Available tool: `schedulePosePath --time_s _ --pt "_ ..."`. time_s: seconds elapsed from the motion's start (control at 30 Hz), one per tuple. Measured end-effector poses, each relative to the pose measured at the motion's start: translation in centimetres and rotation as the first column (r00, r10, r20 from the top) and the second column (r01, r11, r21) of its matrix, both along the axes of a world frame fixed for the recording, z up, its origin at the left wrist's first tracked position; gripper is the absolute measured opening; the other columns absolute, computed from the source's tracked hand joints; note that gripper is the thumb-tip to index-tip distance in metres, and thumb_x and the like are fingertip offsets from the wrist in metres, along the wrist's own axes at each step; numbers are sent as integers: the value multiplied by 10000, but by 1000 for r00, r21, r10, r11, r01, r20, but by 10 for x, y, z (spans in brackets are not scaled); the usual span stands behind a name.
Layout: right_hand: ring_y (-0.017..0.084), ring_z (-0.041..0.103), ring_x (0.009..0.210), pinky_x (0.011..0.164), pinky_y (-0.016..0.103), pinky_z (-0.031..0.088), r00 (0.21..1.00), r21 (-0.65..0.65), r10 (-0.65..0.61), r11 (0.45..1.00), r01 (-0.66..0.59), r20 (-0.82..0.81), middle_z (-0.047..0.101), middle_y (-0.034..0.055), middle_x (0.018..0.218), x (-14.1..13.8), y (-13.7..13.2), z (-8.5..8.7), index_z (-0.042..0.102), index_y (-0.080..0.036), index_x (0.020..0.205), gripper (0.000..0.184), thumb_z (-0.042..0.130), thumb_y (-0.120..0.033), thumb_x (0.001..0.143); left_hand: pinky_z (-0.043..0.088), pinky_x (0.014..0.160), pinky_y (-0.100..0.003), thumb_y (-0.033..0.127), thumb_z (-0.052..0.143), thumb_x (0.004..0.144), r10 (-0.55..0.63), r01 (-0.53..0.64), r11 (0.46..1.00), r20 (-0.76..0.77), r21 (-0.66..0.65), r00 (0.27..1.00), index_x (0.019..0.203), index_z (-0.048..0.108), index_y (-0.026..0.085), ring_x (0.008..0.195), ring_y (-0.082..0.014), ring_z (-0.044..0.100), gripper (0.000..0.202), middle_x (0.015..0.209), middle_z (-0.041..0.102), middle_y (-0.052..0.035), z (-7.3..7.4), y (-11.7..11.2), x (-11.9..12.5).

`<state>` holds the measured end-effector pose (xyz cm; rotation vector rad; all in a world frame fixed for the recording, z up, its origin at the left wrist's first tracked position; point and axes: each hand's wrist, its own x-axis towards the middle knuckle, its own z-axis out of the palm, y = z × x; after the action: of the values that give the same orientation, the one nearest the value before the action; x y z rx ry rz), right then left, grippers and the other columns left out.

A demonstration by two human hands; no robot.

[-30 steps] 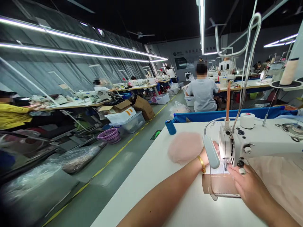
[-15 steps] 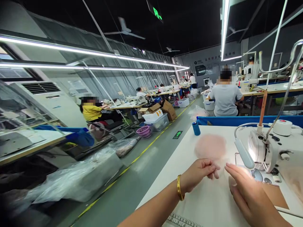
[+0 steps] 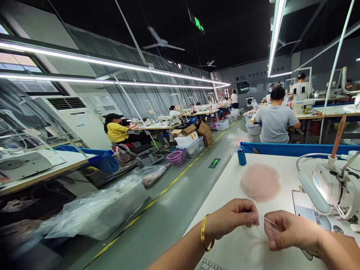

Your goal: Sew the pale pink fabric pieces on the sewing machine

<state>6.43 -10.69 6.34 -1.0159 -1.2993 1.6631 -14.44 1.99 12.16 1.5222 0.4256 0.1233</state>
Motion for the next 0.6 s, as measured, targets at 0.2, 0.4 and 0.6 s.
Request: schedulePosePath --time_s 0.2,0.4,0.6 --pt "167 477 689 705 312 412 934 159 -350 921 356 -67 440 -48 649 13 21 -12 485 -239 689 573 835 -692 721 290 560 -239 600 752 769 318 -325 944 96 63 943 748 527 191 543 -75 385 467 651 487 57 -11 45 15" --pt "134 449 578 563 276 404 525 196 -843 499 844 -116 434 -76 648 44 94 -23 553 -240 849 445 706 -655 898 243 517 -233 570 562 957 561 -588 774 175 236 809 853 542 202 505 -90 321 383 614 422 78 -26 97 65" --pt "192 711 941 816 382 622 258 284 -966 247 926 2 709 66 1177 66 152 -27 663 -172 1253 339 662 -438 1042 342 587 -245 391 527 1025 644 -634 627 155 453 749 828 593 202 591 -135 487 281 673 553 26 -36 126 97"
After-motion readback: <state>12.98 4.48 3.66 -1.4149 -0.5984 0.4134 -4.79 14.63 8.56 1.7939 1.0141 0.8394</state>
